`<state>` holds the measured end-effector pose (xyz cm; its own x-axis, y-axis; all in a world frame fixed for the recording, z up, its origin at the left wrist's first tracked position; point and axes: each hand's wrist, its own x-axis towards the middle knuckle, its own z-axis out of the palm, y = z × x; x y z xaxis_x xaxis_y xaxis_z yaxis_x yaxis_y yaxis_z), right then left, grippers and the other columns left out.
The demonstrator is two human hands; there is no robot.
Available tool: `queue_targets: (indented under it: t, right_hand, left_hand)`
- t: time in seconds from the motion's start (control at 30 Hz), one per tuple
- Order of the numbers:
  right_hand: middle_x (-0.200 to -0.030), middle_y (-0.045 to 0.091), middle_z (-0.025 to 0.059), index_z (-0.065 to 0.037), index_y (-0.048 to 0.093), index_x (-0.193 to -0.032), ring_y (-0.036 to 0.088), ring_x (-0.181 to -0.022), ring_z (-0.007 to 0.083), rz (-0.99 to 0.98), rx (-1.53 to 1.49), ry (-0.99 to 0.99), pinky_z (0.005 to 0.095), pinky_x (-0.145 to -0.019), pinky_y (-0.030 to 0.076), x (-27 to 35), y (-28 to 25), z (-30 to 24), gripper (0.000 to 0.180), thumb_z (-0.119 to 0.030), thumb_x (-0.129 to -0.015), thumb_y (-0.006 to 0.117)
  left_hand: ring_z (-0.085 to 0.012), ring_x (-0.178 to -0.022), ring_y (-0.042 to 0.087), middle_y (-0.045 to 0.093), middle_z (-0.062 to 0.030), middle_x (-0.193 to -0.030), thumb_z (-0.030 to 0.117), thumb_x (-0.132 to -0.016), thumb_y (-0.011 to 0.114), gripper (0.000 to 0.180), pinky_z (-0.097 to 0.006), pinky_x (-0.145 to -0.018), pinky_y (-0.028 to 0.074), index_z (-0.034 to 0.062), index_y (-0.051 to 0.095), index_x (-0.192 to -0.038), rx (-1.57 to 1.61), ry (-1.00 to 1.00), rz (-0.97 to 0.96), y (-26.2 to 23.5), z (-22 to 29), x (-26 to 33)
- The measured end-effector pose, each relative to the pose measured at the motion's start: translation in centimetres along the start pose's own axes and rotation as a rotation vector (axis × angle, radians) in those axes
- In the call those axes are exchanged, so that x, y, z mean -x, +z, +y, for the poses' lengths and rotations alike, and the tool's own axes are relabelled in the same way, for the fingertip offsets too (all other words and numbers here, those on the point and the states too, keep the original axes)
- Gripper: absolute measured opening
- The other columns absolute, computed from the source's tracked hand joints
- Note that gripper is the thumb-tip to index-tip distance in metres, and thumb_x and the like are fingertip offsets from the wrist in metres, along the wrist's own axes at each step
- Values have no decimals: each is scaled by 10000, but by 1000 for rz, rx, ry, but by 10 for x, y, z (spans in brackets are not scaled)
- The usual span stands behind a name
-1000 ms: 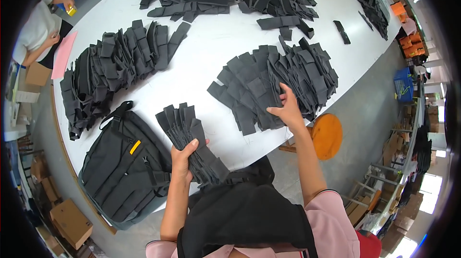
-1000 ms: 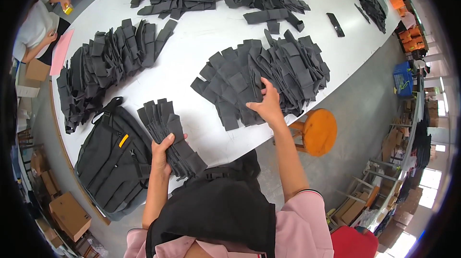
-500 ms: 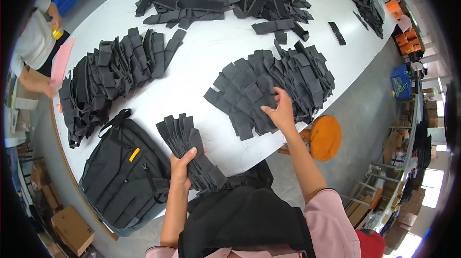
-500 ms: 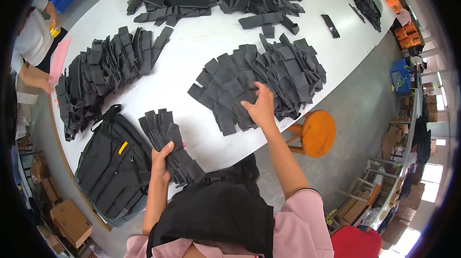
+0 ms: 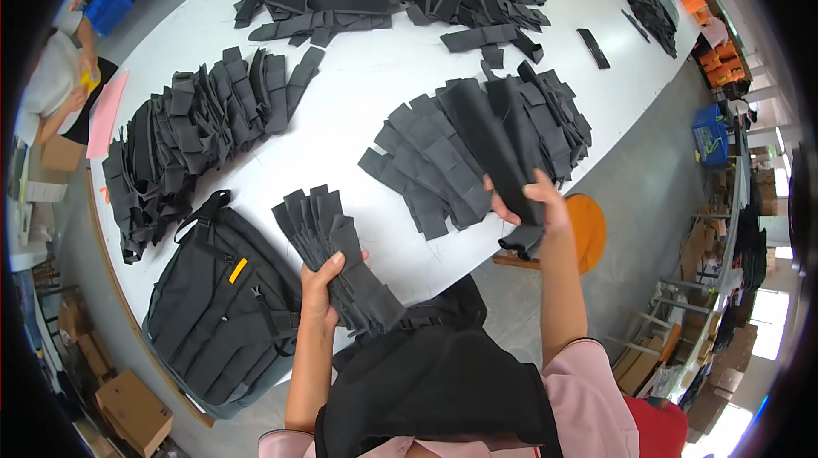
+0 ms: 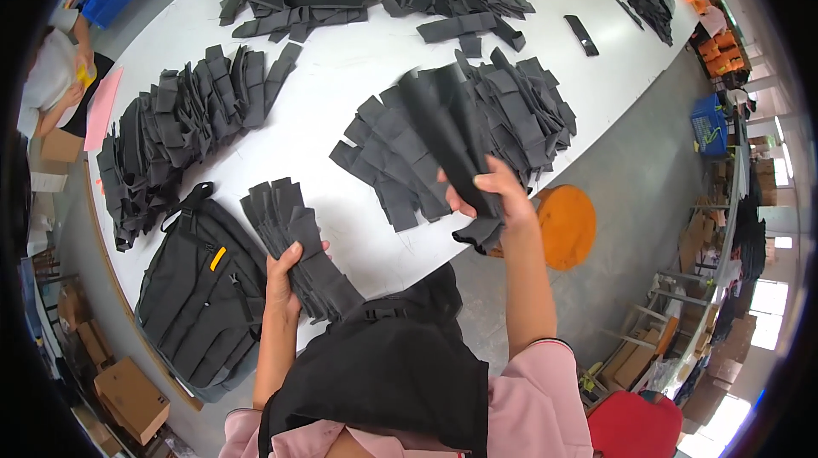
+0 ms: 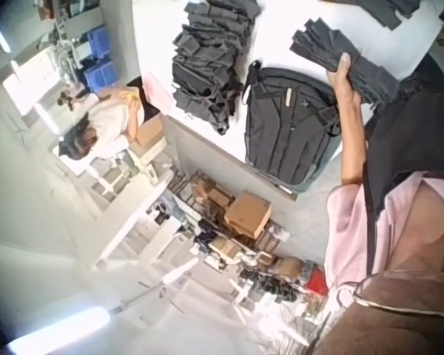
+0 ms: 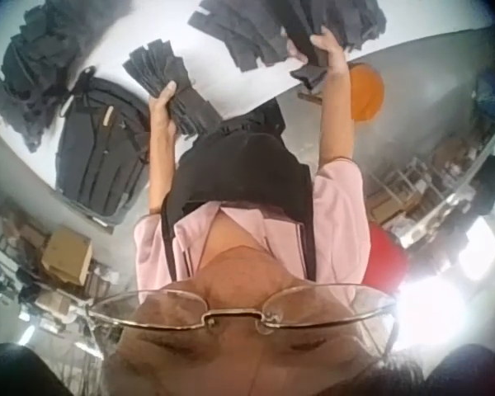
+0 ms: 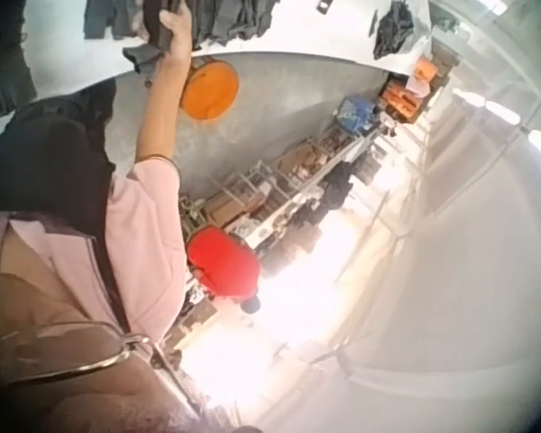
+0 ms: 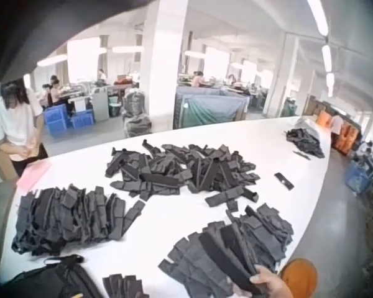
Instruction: Sorting and stacking black fabric strips on a white workbench in a manufacturing environment.
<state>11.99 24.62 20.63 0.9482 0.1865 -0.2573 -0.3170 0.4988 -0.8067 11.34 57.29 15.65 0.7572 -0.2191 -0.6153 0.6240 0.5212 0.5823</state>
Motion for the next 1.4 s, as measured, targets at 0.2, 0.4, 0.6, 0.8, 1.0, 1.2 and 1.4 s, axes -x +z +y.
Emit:
queue_targets:
  t: [0.2, 0.4, 0.6, 0.8, 1.0, 1.2, 1.4]
  right_hand:
    - [-823, 601, 128, 53, 483, -1128, 530, -555, 113, -28, 130, 101, 214, -496, 390, 7, 30, 34, 453, -212, -778, 598]
    - [-1128, 428, 226, 34, 285, -1335, 436, -1086, 362, 200, 918, -122, 384, -925, 366, -9, 102, 171, 564, -198, -863, 488]
    - [-1229, 392, 217, 25, 320, -1316, 358, -1142, 380, 73, 1212, -204, 434, -951, 316, -13, 113, 165, 568, -220, -841, 513]
    - [-1267, 393, 182, -22, 402, -1280, 382, -1147, 345, -72, 1261, -360, 432, -934, 317, -34, 52, 99, 640, -262, -745, 660]
    - [-1132, 484, 155, -8, 413, -1284, 430, -1123, 292, 531, 1728, 13, 384, -949, 350, -65, -22, 92, 720, -133, -650, 731]
    - [-1088, 525, 174, 21, 409, -1264, 503, -1051, 293, 575, 868, -123, 355, -878, 414, -63, -28, 47, 631, -179, -728, 674]
    - [-1226, 384, 211, -66, 206, -1388, 424, -1128, 367, 481, 1576, 78, 419, -903, 414, -99, 13, 103, 999, -343, -616, 777]
  left_hand:
    - [-277, -801, 645, 618, -186, -918, 145, -760, 648, 441, -389, -685, 565, -53, 486, -1119, -40, 25, -33, 8, -2, 2]
    - [-185, -964, 539, 533, -88, -1065, 135, -677, 762, 621, -317, -837, 455, 24, 427, -1188, -113, 143, -4, 16, -26, -17]
    - [-175, -920, 553, 545, -75, -1028, 75, -655, 748, 595, -312, -822, 460, 28, 439, -1163, -110, 25, -30, 6, -29, -16]
    - [-266, -897, 627, 598, -149, -990, 48, -684, 661, 485, -372, -766, 529, -61, 487, -1123, -20, 10, -16, 7, -13, -7]
    - [-325, -893, 626, 574, -194, -1022, 104, -701, 610, 569, -448, -741, 557, -68, 397, -1199, -31, 44, 8, 9, -8, -9]
    - [-324, -900, 623, 572, -196, -1021, 105, -699, 614, 548, -456, -751, 554, -63, 411, -1179, 5, 59, 48, -8, -4, -5]
    - [-325, -893, 623, 572, -195, -1014, 96, -705, 623, 549, -449, -760, 548, -59, 413, -1188, -21, 19, 9, 11, -7, -14]
